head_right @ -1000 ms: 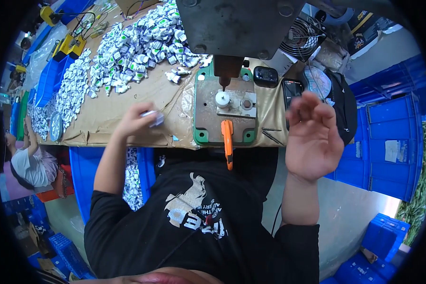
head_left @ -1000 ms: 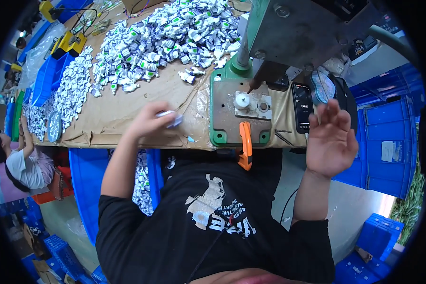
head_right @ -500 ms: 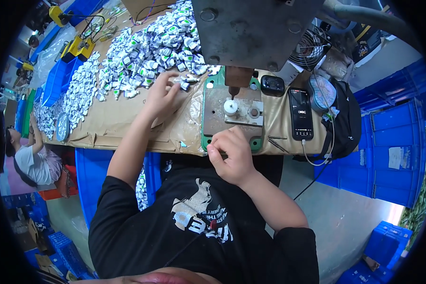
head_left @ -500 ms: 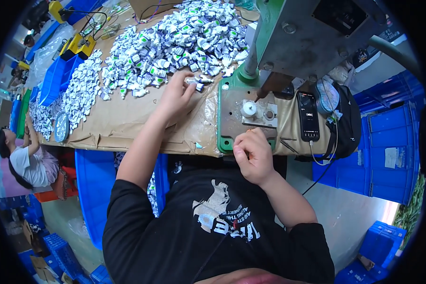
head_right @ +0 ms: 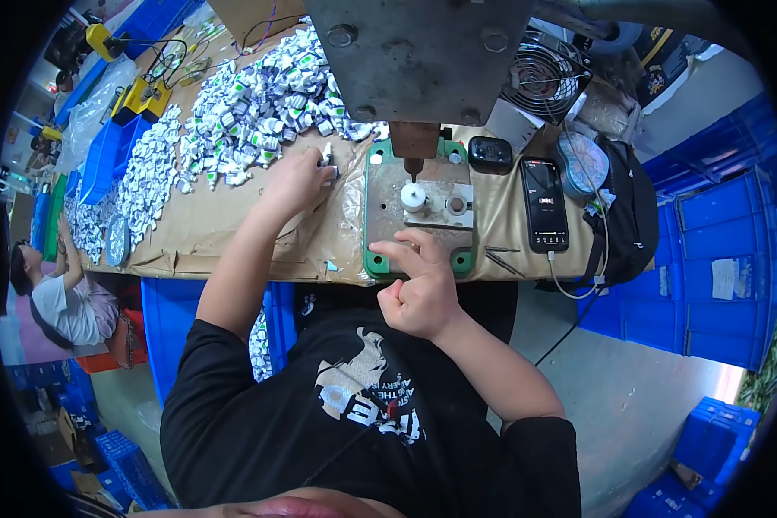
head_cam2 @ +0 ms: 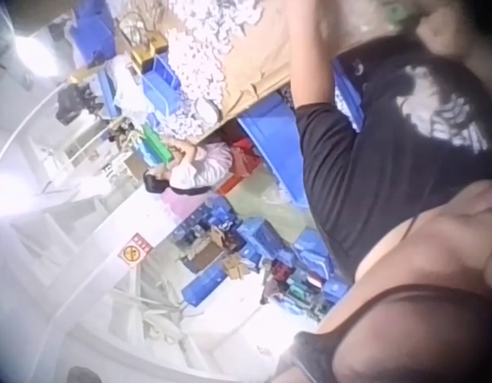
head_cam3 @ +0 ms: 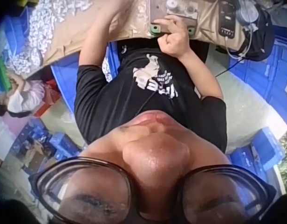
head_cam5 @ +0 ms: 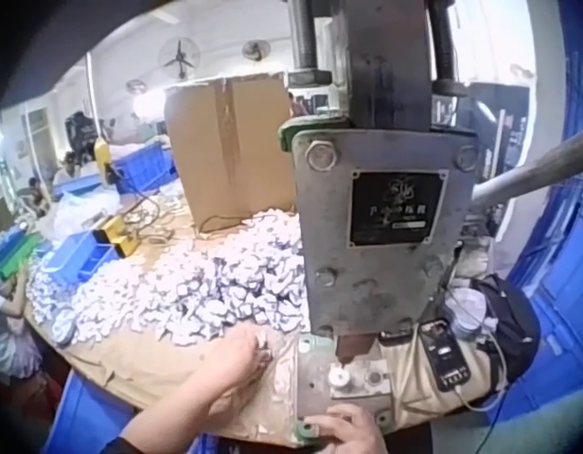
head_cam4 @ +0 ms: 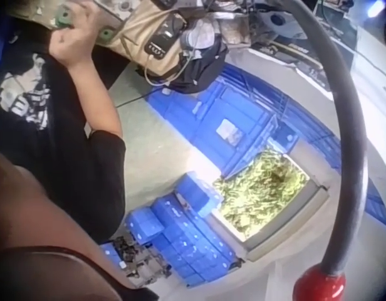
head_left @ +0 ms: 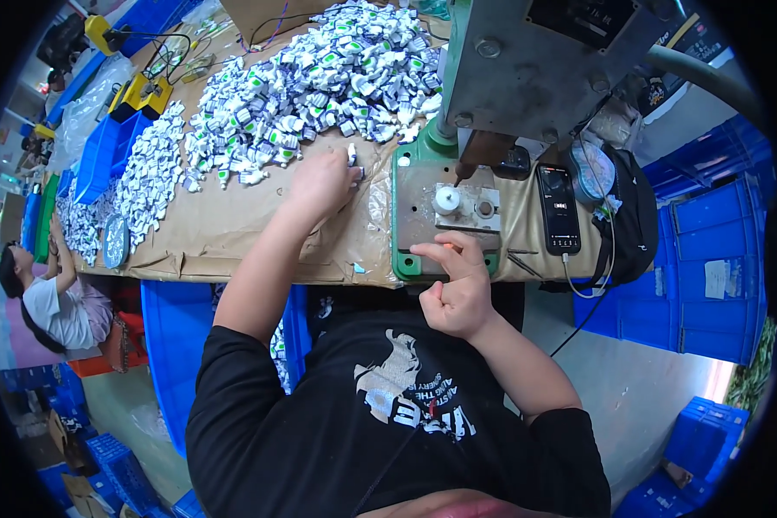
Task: Using a manual press machine to assemble small white plastic components on a factory workbench.
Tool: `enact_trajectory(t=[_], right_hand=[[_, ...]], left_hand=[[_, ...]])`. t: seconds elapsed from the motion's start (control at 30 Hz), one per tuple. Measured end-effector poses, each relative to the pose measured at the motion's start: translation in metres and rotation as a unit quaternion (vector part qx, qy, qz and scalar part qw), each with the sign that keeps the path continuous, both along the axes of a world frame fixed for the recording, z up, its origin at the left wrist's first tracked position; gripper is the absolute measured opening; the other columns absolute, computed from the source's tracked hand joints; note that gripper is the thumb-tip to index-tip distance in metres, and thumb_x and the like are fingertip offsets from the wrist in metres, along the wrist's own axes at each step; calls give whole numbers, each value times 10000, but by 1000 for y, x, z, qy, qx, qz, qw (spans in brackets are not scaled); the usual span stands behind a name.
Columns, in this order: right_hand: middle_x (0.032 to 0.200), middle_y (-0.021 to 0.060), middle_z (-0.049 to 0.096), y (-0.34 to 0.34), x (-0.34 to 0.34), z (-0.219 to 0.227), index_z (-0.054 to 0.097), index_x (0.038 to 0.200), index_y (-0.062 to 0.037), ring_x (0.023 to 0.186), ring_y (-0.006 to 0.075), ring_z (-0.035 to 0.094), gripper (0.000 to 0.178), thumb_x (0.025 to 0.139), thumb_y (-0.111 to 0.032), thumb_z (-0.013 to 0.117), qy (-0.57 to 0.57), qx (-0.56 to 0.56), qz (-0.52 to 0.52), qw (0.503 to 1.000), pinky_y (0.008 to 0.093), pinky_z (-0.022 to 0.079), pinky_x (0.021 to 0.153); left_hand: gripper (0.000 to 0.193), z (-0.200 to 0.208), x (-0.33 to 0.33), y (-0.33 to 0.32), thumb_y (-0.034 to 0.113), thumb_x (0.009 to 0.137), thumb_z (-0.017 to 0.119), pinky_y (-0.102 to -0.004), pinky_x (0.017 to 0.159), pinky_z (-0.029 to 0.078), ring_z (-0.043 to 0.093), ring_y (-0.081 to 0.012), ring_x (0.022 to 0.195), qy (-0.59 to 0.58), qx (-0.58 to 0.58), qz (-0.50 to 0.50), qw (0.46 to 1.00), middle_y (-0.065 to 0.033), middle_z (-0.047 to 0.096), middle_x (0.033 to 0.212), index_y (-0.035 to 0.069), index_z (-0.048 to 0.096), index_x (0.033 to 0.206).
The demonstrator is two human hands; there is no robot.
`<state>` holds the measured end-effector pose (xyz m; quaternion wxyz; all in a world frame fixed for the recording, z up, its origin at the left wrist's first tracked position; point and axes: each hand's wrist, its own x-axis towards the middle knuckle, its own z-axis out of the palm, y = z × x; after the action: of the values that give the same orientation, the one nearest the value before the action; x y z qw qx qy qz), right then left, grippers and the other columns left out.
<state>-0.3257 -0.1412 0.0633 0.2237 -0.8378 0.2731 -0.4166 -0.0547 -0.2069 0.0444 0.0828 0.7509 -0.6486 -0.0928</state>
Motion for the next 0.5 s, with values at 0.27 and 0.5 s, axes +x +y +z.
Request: enact_trajectory(t=[0.27, 0.5], right_hand=[[861, 88, 567, -25, -29, 6, 558, 886, -29, 827, 197, 557, 147, 794, 82, 532, -147, 34, -69, 986, 332, 469, 801], [606, 25, 456, -59, -70, 98, 418, 737, -101, 579, 122, 417, 240, 741, 83, 573, -320, 45, 48, 945, 306, 358, 618]], left_hand=[[207, 6, -57, -2, 210, 977, 576, -403, 725, 486, 633, -328, 804, 274, -217, -81, 933, -184, 646, 835, 12, 635, 995], [242, 8, -99, 4, 245, 994, 558, -372, 708, 491, 634, -259, 752, 398, -115, -119, 902, -135, 651, 792, 9, 608, 986]])
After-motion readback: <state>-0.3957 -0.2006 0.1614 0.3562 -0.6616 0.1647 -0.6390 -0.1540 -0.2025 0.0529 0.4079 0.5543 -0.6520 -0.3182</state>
